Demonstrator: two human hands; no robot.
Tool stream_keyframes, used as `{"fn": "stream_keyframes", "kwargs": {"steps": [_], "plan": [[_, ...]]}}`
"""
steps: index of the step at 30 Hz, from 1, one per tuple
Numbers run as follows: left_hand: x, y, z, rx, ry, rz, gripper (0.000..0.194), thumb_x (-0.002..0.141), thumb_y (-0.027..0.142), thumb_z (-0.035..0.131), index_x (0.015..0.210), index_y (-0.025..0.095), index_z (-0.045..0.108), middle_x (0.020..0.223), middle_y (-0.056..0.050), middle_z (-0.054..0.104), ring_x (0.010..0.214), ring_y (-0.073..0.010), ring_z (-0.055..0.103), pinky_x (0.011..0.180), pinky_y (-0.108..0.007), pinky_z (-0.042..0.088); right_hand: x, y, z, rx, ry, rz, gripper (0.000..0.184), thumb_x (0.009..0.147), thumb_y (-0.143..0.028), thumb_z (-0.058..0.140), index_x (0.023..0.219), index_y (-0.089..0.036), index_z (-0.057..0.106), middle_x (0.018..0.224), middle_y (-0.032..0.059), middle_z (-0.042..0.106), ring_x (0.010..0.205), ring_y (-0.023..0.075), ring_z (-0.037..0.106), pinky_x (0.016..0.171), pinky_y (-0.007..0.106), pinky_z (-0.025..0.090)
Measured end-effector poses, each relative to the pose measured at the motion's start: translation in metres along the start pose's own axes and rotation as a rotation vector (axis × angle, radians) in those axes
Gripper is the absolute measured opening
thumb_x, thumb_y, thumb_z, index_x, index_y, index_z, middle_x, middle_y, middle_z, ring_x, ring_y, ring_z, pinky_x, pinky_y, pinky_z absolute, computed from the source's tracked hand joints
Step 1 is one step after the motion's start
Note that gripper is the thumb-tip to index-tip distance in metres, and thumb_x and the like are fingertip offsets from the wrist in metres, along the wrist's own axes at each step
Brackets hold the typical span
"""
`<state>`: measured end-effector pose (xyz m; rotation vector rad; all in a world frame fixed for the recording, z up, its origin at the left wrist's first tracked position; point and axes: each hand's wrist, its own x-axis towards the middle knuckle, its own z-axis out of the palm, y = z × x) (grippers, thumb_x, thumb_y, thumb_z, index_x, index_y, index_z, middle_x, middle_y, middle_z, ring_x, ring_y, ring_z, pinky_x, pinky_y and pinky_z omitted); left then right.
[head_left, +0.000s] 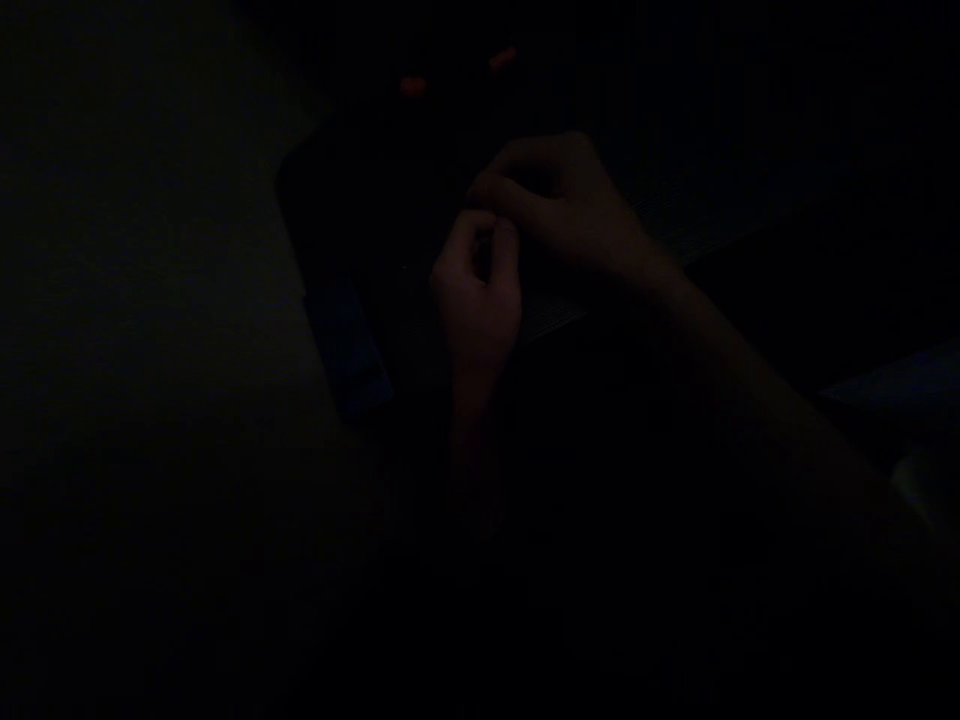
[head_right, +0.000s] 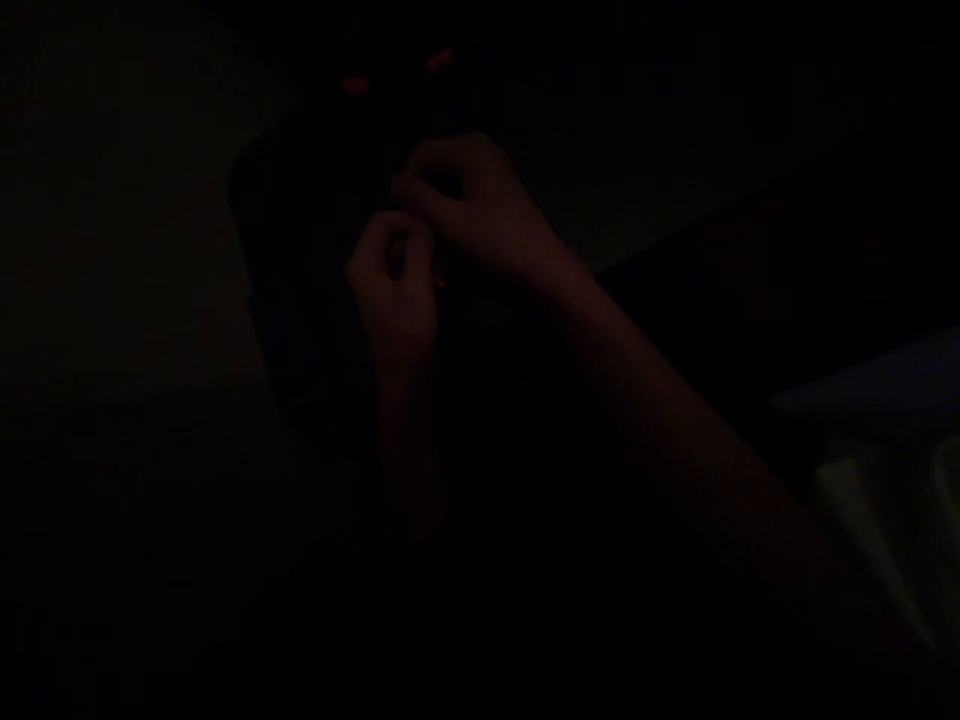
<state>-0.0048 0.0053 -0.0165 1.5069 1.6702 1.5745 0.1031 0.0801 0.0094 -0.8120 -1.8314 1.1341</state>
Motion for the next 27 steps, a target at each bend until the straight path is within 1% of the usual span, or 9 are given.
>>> {"fn": "stream_keyframes", "kwargs": {"steps": [4, 7, 11, 16, 21, 23, 27], "plan": [[-0.0003, 0.0016, -0.0004, 0.009, -0.002, -0.02, 0.036, 0.098, 0.058, 0.057, 0.083, 0.025, 0.058, 0.076, -0.001, 0.062, 0.078, -0.0192, 0.064, 0.067, -0.03, 0.051, 0.0013, 0.0009, 0.0004, -0.006, -0.003, 0.015, 0.019, 0.089, -0.037, 0.061, 0.074, -0.035, 0.071, 0.09, -0.0037, 0.077, 0.093, 0.027, 0.068, 0.082, 0.039, 0.051], [-0.0002, 0.0009, -0.0004, 0.003, -0.005, -0.041, 0.033, 0.097, 0.055, 0.059, 0.083, 0.025, 0.058, 0.077, -0.001, 0.064, 0.076, -0.0189, 0.064, 0.066, -0.03, 0.052, 0.0023, 0.0014, 0.0006, -0.008, 0.011, 0.009, 0.017, 0.087, -0.038, 0.062, 0.073, -0.035, 0.071, 0.089, -0.0032, 0.078, 0.092, 0.0276, 0.068, 0.081, 0.04, 0.05], [0.0, -0.0003, 0.0001, 0.012, 0.001, -0.036, 0.029, 0.099, 0.05, 0.059, 0.081, 0.026, 0.058, 0.077, -0.001, 0.066, 0.076, -0.0191, 0.064, 0.064, -0.03, 0.052, 0.0015, 0.0016, -0.0001, -0.01, -0.004, 0.003, 0.018, 0.089, -0.035, 0.06, 0.076, -0.035, 0.072, 0.09, -0.0029, 0.077, 0.094, 0.0282, 0.069, 0.082, 0.041, 0.05], [0.0, -0.0015, 0.0002, -0.007, -0.005, -0.039, 0.024, 0.099, 0.044, 0.061, 0.082, 0.026, 0.059, 0.077, 0.0, 0.065, 0.075, -0.0187, 0.064, 0.063, -0.031, 0.052, 0.001, 0.0039, 0.0003, 0.009, 0.001, -0.031, 0.02, 0.092, -0.031, 0.059, 0.077, -0.032, 0.072, 0.087, -0.0014, 0.076, 0.091, 0.0274, 0.069, 0.081, 0.041, 0.049], [0.0002, -0.0016, -0.0003, -0.013, -0.008, -0.079, 0.024, 0.098, 0.046, 0.062, 0.082, 0.028, 0.06, 0.075, 0.0, 0.065, 0.077, -0.0201, 0.064, 0.063, -0.032, 0.051, 0.0017, 0.0058, 0.0017, 0.02, 0.008, -0.027, 0.02, 0.093, -0.028, 0.059, 0.078, -0.03, 0.073, 0.086, -0.0014, 0.075, 0.089, 0.0259, 0.069, 0.079, 0.039, 0.05], [0.0002, -0.0016, -0.0001, -0.01, -0.002, -0.068, 0.025, 0.098, 0.048, 0.062, 0.082, 0.029, 0.06, 0.075, 0.0, 0.065, 0.076, -0.0202, 0.064, 0.062, -0.033, 0.051, 0.0018, 0.0061, 0.0018, 0.024, 0.014, -0.033, 0.02, 0.092, -0.028, 0.059, 0.078, -0.029, 0.073, 0.086, -0.0011, 0.075, 0.088, 0.0257, 0.069, 0.079, 0.039, 0.049], [0.0001, -0.0013, 0.0004, -0.064, 0.013, -0.005, 0.027, 0.098, 0.047, 0.063, 0.08, 0.027, 0.059, 0.076, 0.0, 0.065, 0.075, -0.019, 0.063, 0.065, -0.034, 0.05, 0.0019, 0.0054, 0.0009, 0.021, 0.001, -0.025, 0.02, 0.092, -0.03, 0.061, 0.075, -0.031, 0.072, 0.086, -0.002, 0.075, 0.089, 0.0254, 0.068, 0.079, 0.038, 0.049]]}}
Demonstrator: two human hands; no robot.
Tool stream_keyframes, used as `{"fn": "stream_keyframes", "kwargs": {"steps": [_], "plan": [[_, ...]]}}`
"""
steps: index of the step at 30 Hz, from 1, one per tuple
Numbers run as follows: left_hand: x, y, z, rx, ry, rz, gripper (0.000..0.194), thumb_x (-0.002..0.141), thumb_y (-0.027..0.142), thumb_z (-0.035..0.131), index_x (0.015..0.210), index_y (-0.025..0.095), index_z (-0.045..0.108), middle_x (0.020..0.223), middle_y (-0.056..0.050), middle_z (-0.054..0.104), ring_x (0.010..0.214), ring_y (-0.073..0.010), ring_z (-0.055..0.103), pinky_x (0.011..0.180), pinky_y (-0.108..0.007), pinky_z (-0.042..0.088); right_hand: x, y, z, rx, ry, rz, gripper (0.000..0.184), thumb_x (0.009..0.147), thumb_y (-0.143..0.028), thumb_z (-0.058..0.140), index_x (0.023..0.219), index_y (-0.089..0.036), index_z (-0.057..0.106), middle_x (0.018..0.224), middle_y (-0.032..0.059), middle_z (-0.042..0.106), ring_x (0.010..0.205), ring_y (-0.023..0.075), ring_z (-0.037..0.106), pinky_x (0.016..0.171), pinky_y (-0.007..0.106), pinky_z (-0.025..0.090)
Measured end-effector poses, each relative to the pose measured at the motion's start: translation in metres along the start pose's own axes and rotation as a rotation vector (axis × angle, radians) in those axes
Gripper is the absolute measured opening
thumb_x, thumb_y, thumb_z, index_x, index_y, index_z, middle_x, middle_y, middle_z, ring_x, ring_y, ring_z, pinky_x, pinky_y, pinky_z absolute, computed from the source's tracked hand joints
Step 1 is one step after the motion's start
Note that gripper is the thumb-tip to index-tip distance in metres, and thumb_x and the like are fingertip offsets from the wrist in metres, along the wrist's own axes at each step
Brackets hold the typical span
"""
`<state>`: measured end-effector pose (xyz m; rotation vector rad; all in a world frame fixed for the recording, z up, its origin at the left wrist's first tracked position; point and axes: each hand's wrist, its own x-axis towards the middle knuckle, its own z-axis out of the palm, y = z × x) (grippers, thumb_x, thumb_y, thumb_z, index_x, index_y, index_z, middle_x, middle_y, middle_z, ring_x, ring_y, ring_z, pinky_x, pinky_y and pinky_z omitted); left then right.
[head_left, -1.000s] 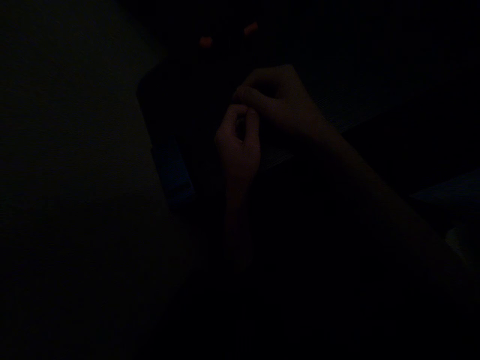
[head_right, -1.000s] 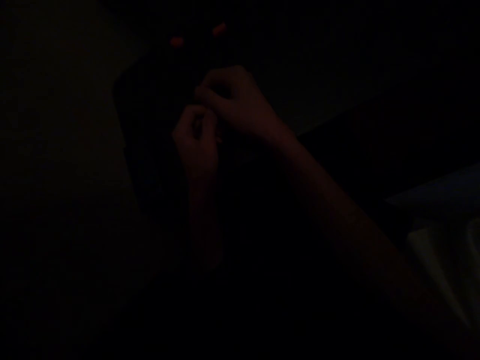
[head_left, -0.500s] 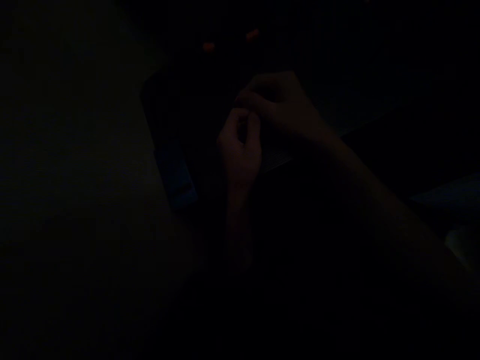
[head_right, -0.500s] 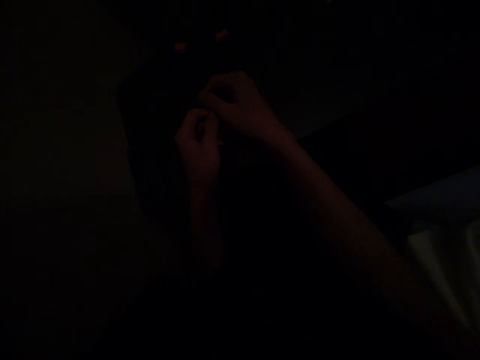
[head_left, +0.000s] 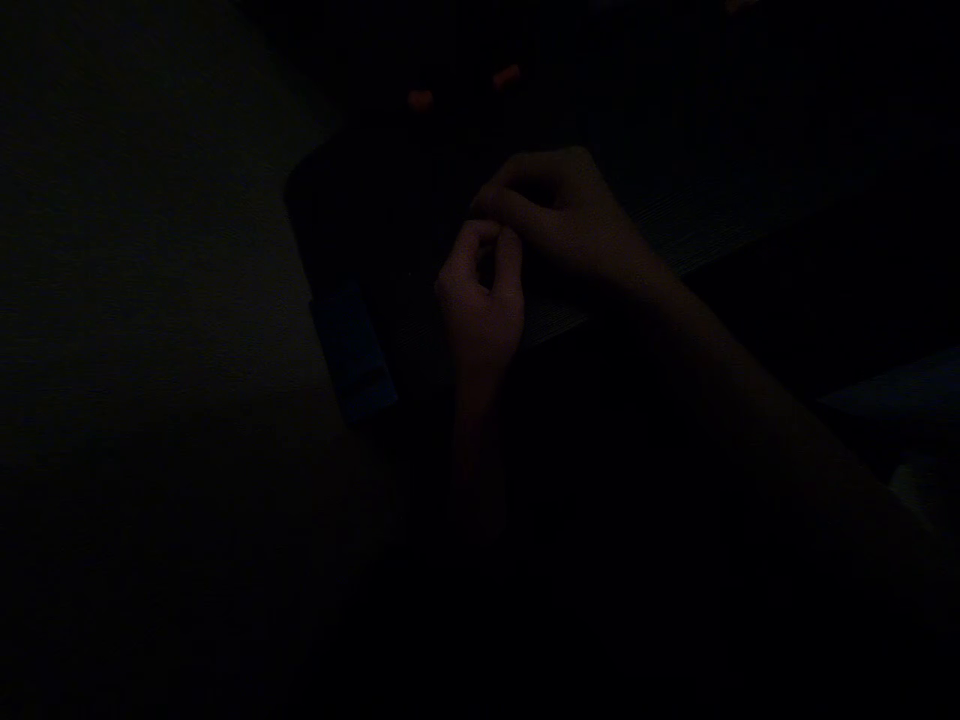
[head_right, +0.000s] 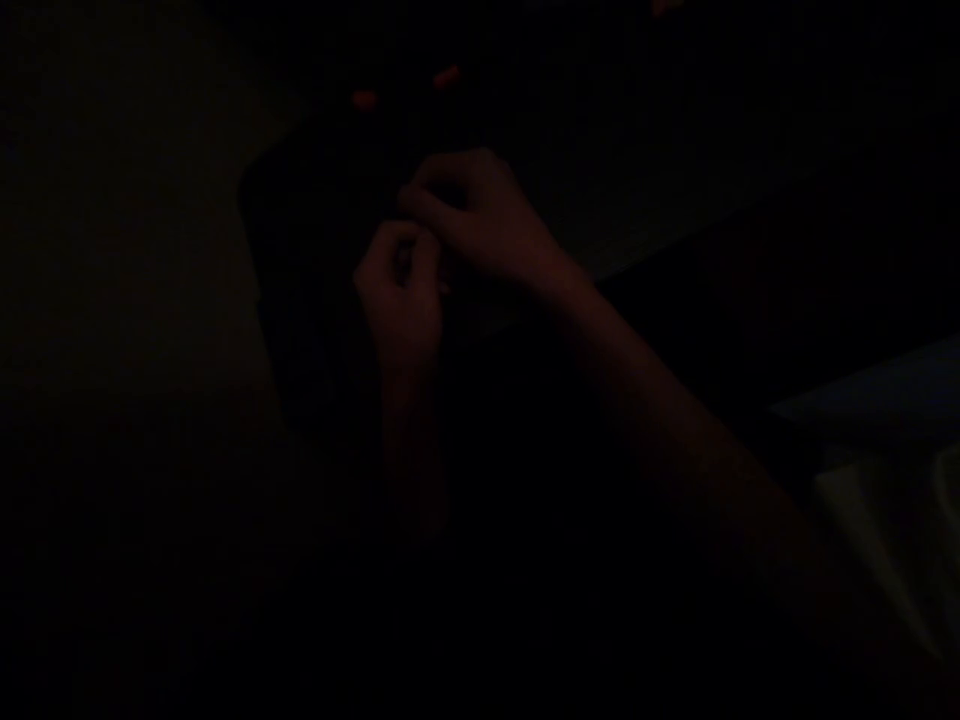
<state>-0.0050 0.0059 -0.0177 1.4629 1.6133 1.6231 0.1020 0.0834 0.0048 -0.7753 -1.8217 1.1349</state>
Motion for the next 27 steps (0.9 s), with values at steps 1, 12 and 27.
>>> {"fn": "stream_keyframes", "kwargs": {"steps": [1, 12, 27], "plan": [[-0.0001, 0.0003, 0.0, 0.0, -0.001, 0.006, 0.027, 0.098, 0.047, 0.062, 0.08, 0.027, 0.059, 0.076, 0.0, 0.065, 0.075, -0.0189, 0.064, 0.066, -0.034, 0.05, 0.0, -0.0004, -0.0002, 0.001, 0.0, 0.004, 0.02, 0.092, -0.03, 0.061, 0.075, -0.031, 0.072, 0.086, -0.0017, 0.076, 0.089, 0.0257, 0.068, 0.08, 0.038, 0.049], [-0.0003, -0.0012, -0.0003, 0.081, -0.007, 0.0, 0.024, 0.1, 0.043, 0.059, 0.082, 0.027, 0.058, 0.076, 0.0, 0.065, 0.073, -0.0188, 0.065, 0.061, -0.031, 0.05, 0.0002, -0.0002, -0.0003, -0.019, -0.008, -0.003, 0.021, 0.094, -0.03, 0.058, 0.078, -0.03, 0.071, 0.088, -0.0014, 0.076, 0.092, 0.0257, 0.069, 0.081, 0.039, 0.051], [0.0, -0.0002, -0.0009, 0.065, -0.015, -0.034, 0.022, 0.099, 0.041, 0.061, 0.082, 0.027, 0.06, 0.078, 0.0, 0.067, 0.077, -0.0194, 0.065, 0.063, -0.031, 0.052, -0.002, -0.0032, -0.0005, -0.017, -0.006, 0.003, 0.021, 0.093, -0.031, 0.059, 0.078, -0.032, 0.073, 0.091, -0.0014, 0.076, 0.094, 0.0271, 0.07, 0.084, 0.04, 0.051]]}}
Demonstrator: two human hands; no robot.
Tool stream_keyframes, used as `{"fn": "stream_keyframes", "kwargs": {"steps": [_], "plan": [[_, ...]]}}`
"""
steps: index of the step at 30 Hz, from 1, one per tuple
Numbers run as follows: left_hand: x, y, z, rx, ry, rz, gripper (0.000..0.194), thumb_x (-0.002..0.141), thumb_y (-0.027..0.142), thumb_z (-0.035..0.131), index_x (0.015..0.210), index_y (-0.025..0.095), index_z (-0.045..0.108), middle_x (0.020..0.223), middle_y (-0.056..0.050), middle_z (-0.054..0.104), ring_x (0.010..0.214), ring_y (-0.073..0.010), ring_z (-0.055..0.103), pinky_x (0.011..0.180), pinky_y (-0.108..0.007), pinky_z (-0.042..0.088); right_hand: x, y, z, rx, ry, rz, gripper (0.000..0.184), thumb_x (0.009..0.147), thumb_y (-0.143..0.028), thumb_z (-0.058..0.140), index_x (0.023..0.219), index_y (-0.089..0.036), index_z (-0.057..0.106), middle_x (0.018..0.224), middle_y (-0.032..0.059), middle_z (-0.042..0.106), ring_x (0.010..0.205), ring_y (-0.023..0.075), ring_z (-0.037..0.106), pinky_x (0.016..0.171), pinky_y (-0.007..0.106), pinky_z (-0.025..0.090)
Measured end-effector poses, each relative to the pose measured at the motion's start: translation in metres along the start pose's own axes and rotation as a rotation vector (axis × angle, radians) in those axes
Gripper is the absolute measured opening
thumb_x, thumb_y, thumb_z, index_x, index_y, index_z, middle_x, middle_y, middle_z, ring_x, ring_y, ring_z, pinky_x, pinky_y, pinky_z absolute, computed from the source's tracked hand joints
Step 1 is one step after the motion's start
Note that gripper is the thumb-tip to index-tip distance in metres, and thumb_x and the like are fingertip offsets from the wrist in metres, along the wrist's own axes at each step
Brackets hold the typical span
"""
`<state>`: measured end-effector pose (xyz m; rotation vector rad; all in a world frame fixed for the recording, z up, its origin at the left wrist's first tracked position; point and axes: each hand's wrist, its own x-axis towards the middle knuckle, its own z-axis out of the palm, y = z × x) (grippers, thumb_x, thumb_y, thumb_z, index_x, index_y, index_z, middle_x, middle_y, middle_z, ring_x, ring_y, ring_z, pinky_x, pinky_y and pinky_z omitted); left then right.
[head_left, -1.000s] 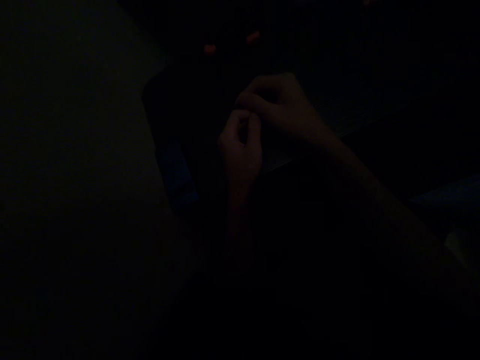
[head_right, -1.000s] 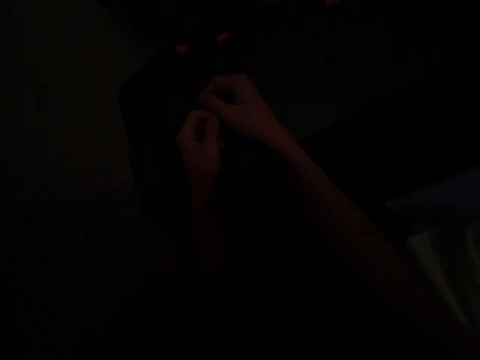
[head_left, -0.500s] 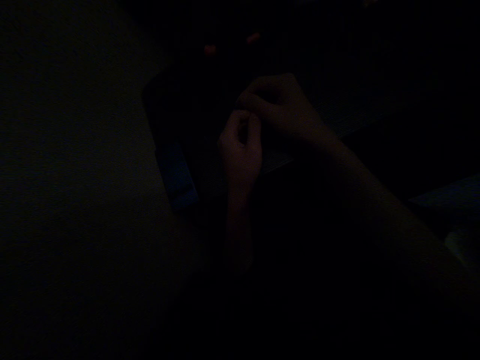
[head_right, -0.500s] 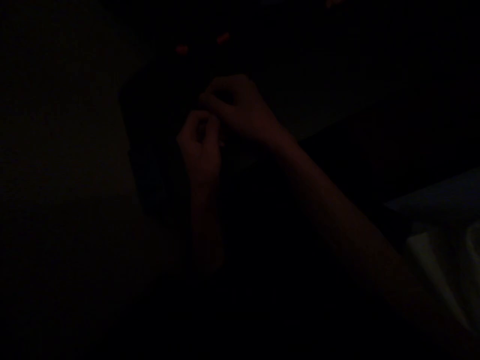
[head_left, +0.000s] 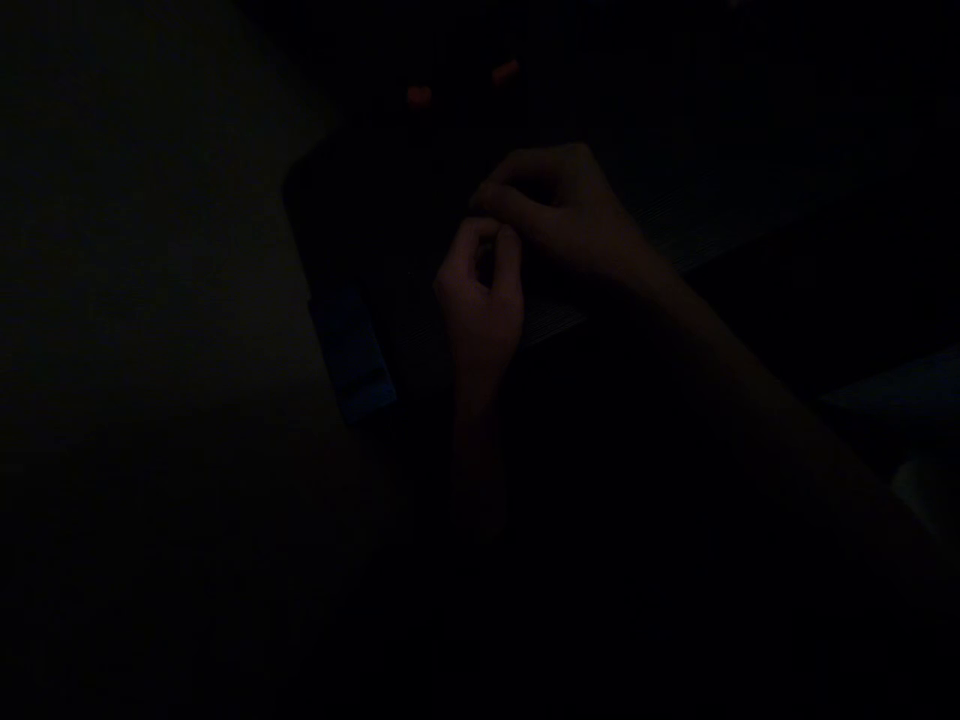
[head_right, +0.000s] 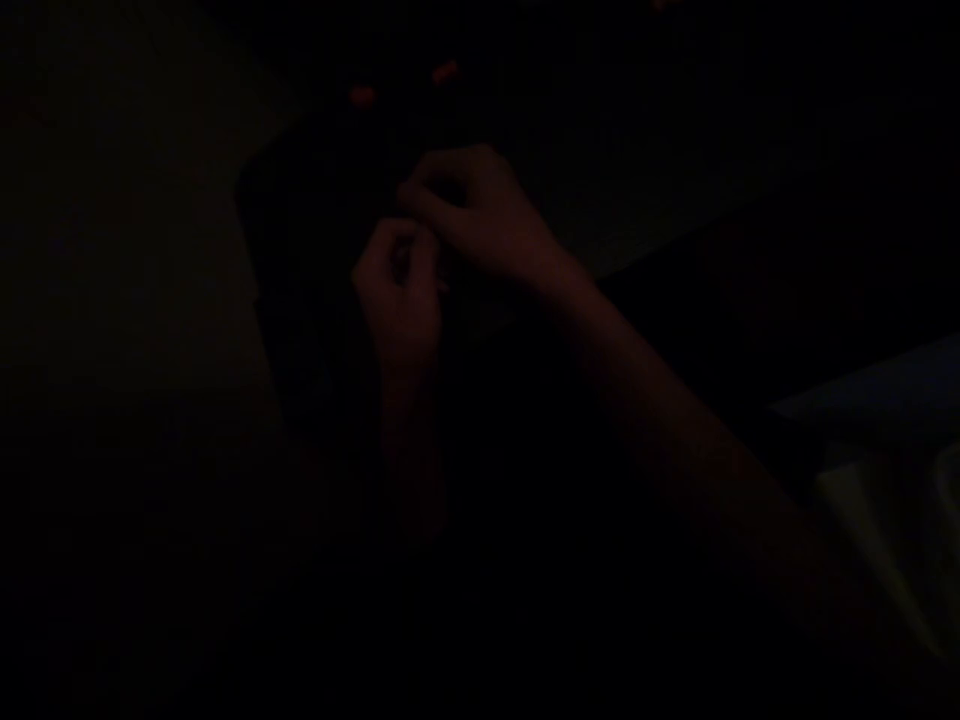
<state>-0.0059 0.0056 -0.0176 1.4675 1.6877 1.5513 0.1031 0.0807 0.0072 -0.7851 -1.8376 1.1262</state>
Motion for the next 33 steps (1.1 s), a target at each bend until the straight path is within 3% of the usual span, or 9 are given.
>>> {"fn": "stream_keyframes", "kwargs": {"steps": [14, 24, 33], "plan": [[0.0003, -0.0016, -0.0001, -0.015, -0.004, 0.036, 0.028, 0.099, 0.049, 0.06, 0.082, 0.027, 0.058, 0.076, 0.0, 0.064, 0.074, -0.0183, 0.063, 0.063, -0.031, 0.049, 0.0026, 0.0025, 0.0004, -0.014, 0.005, 0.003, 0.019, 0.091, -0.03, 0.059, 0.076, -0.032, 0.071, 0.088, -0.0011, 0.076, 0.091, 0.0272, 0.069, 0.08, 0.039, 0.05], [0.0013, -0.0044, 0.0005, -0.077, -0.001, 0.095, 0.044, 0.091, 0.069, 0.057, 0.081, 0.027, 0.059, 0.072, 0.001, 0.061, 0.067, -0.0166, 0.059, 0.058, -0.032, 0.047, 0.0044, 0.0033, 0.0011, 0.024, 0.024, -0.005, 0.019, 0.087, -0.03, 0.062, 0.071, -0.034, 0.071, 0.083, -0.0015, 0.076, 0.088, 0.0276, 0.069, 0.075, 0.039, 0.046], [0.0013, -0.0068, 0.0008, 0.017, -0.021, 0.068, 0.041, 0.098, 0.062, 0.052, 0.086, 0.024, 0.057, 0.077, 0.0, 0.061, 0.078, -0.0179, 0.065, 0.066, -0.029, 0.051, 0.0026, -0.0005, 0.0017, 0.008, 0.032, 0.025, 0.02, 0.087, -0.029, 0.062, 0.069, -0.032, 0.069, 0.082, -0.0006, 0.074, 0.086, 0.0257, 0.067, 0.075, 0.037, 0.046]]}}
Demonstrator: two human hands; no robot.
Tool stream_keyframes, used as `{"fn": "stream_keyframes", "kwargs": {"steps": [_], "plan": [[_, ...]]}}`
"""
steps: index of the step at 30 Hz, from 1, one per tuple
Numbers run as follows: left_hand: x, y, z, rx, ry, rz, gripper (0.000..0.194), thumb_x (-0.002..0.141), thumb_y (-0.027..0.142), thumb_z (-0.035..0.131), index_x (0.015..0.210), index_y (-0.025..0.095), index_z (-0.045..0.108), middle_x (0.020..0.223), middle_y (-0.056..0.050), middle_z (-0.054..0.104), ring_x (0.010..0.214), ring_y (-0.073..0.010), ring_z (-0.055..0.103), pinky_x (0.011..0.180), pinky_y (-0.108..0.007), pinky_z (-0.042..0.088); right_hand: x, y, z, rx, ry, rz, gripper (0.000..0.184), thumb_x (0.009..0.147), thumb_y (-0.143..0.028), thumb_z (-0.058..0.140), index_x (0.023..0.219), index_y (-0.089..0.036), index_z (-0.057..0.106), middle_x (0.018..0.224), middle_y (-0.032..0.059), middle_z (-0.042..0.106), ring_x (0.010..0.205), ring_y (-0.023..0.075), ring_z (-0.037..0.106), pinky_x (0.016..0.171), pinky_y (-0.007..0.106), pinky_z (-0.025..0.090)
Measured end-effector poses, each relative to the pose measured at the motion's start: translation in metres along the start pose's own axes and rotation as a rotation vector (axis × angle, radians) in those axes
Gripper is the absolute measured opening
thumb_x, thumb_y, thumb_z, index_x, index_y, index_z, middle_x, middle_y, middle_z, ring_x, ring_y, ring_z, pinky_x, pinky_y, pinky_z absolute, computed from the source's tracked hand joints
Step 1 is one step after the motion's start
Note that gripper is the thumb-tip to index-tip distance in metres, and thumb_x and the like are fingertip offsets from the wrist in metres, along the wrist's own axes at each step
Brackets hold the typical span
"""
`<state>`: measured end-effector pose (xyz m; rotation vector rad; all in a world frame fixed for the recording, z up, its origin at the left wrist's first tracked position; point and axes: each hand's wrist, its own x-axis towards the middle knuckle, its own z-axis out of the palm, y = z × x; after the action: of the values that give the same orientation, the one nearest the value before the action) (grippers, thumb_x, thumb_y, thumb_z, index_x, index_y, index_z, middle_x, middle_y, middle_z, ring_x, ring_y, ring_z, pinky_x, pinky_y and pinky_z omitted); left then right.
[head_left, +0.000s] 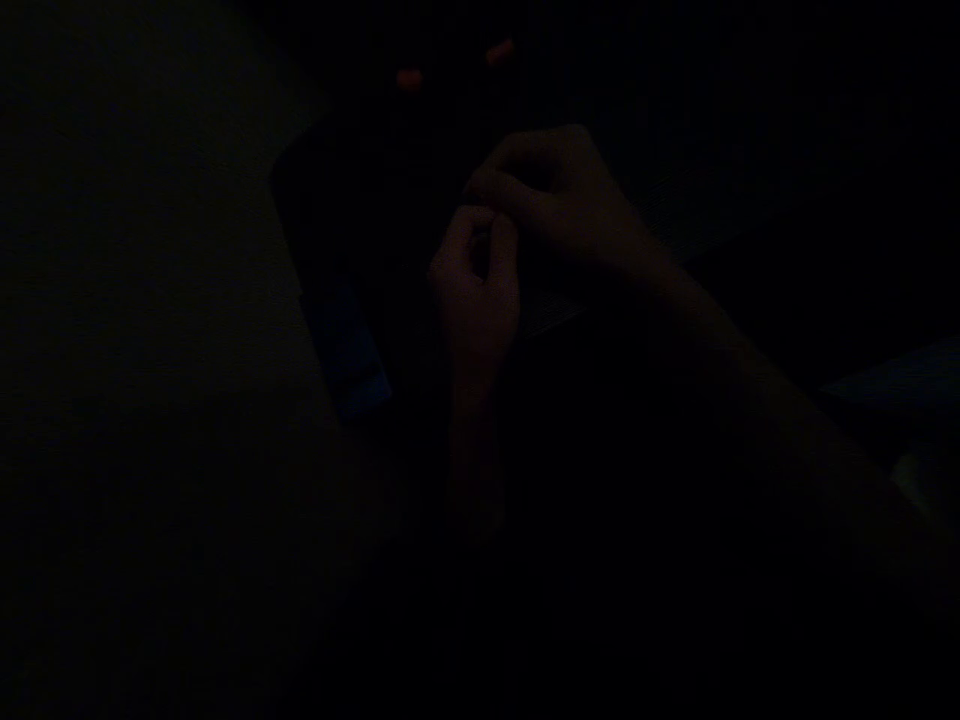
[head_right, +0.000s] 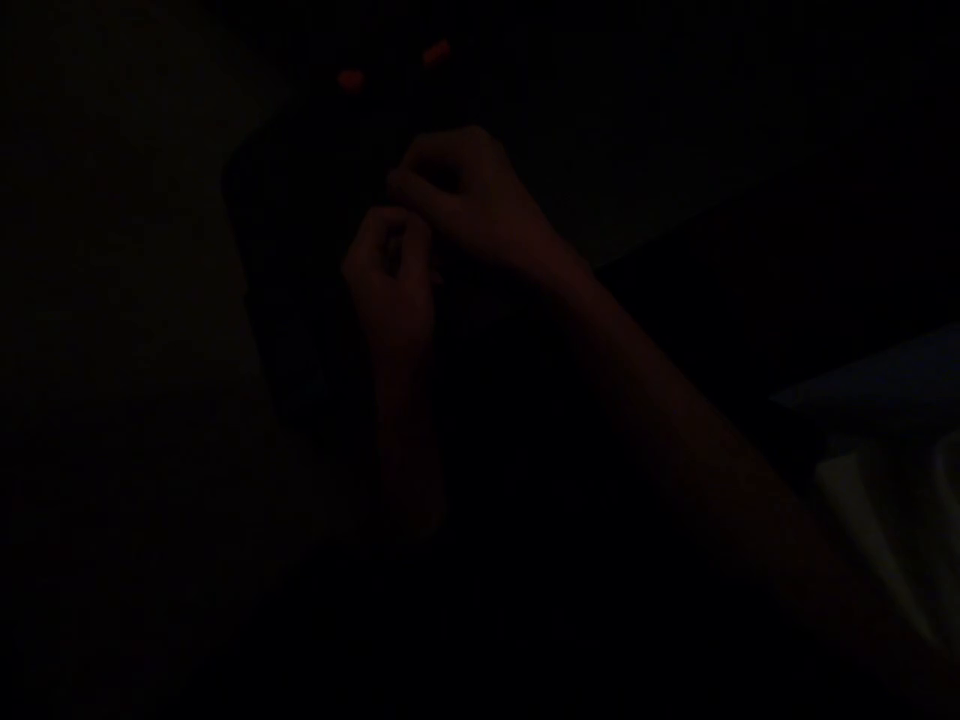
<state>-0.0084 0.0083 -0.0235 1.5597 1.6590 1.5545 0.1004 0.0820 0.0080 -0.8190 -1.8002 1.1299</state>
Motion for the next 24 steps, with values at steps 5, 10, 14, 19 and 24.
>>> {"fn": "stream_keyframes", "kwargs": {"steps": [5, 10, 14, 19, 24], "plan": [[0.0003, 0.0014, -0.0001, -0.029, 0.004, -0.008, 0.04, 0.097, 0.062, 0.055, 0.084, 0.024, 0.057, 0.077, -0.001, 0.061, 0.078, -0.0185, 0.064, 0.067, -0.03, 0.052, -0.0004, 0.0003, -0.0003, -0.012, 0.006, 0.001, 0.02, 0.088, -0.028, 0.062, 0.069, -0.033, 0.069, 0.082, -0.0015, 0.075, 0.087, 0.0262, 0.068, 0.075, 0.038, 0.047], [0.0007, 0.0025, -0.001, -0.037, 0.002, -0.054, 0.036, 0.096, 0.058, 0.059, 0.083, 0.025, 0.058, 0.079, -0.001, 0.063, 0.08, -0.0193, 0.065, 0.067, -0.031, 0.053, -0.0009, 0.0012, -0.0008, -0.001, -0.013, -0.022, 0.021, 0.09, -0.026, 0.061, 0.071, -0.033, 0.07, 0.084, -0.0025, 0.075, 0.089, 0.0256, 0.069, 0.078, 0.038, 0.048], [0.0006, 0.0012, -0.0007, -0.039, 0.003, -0.026, 0.034, 0.098, 0.057, 0.057, 0.083, 0.026, 0.058, 0.079, -0.001, 0.065, 0.08, -0.0193, 0.065, 0.066, -0.031, 0.051, -0.0012, 0.0011, -0.0007, -0.003, -0.004, -0.028, 0.022, 0.09, -0.024, 0.061, 0.072, -0.031, 0.07, 0.085, -0.0019, 0.075, 0.089, 0.0252, 0.069, 0.077, 0.037, 0.049], [0.0005, 0.0021, -0.0002, -0.019, 0.009, -0.027, 0.038, 0.097, 0.061, 0.056, 0.083, 0.026, 0.057, 0.078, 0.0, 0.065, 0.08, -0.0193, 0.064, 0.065, -0.031, 0.049, -0.0017, 0.0001, -0.0001, -0.012, 0.002, -0.041, 0.021, 0.091, -0.019, 0.06, 0.076, -0.027, 0.072, 0.087, 0.0005, 0.076, 0.09, 0.0257, 0.07, 0.079, 0.038, 0.05], [-0.0003, 0.0059, -0.0009, -0.039, 0.004, -0.059, 0.041, 0.095, 0.065, 0.056, 0.083, 0.026, 0.057, 0.075, 0.0, 0.063, 0.079, -0.0197, 0.062, 0.065, -0.033, 0.048, -0.0007, 0.0006, -0.0001, -0.018, 0.001, -0.049, 0.021, 0.091, -0.02, 0.062, 0.073, -0.029, 0.07, 0.085, -0.0007, 0.076, 0.089, 0.0252, 0.071, 0.078, 0.037, 0.05]]}}
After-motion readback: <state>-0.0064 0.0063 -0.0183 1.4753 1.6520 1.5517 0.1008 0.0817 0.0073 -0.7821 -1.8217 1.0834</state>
